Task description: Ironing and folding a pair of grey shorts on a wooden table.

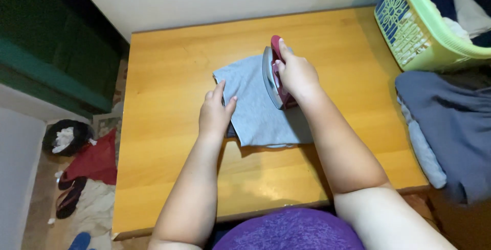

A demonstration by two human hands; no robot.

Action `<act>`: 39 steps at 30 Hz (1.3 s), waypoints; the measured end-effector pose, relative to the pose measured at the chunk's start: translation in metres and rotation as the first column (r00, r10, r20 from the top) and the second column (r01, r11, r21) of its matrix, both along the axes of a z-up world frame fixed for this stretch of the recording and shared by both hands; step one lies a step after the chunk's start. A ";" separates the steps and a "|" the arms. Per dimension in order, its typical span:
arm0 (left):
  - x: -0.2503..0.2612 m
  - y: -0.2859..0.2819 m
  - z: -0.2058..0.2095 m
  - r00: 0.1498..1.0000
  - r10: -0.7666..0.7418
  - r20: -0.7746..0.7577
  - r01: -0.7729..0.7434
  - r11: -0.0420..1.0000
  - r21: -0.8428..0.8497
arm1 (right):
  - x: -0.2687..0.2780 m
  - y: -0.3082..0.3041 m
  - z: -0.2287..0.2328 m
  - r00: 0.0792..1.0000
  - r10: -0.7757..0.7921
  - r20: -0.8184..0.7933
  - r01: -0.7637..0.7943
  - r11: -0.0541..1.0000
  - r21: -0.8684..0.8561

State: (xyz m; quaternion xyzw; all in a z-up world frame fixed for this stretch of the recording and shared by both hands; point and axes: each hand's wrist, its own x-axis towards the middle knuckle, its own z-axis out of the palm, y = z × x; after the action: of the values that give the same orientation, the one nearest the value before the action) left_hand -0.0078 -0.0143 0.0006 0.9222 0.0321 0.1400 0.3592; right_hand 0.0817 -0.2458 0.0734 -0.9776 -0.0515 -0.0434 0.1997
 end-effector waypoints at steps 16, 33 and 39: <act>-0.002 0.007 -0.022 0.988 -0.018 0.155 0.026 0.998 -0.052 | -0.184 -0.033 0.013 0.995 0.037 -0.088 -0.036 0.999 0.005; 0.003 0.005 -0.003 1.000 -0.023 -0.005 0.022 0.997 -0.075 | 0.000 0.036 0.000 0.999 0.018 0.040 -0.019 1.000 0.008; 0.010 0.004 -0.012 1.000 -0.019 0.008 0.020 0.997 -0.073 | 0.026 0.055 0.002 0.999 0.012 0.038 -0.010 0.999 -0.050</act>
State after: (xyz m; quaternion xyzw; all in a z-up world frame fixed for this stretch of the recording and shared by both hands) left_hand 0.0021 -0.0100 -0.0113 0.9082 0.0267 0.1388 0.3939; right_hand 0.1078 -0.1905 0.0752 -0.9809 -0.0619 -0.0599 0.1745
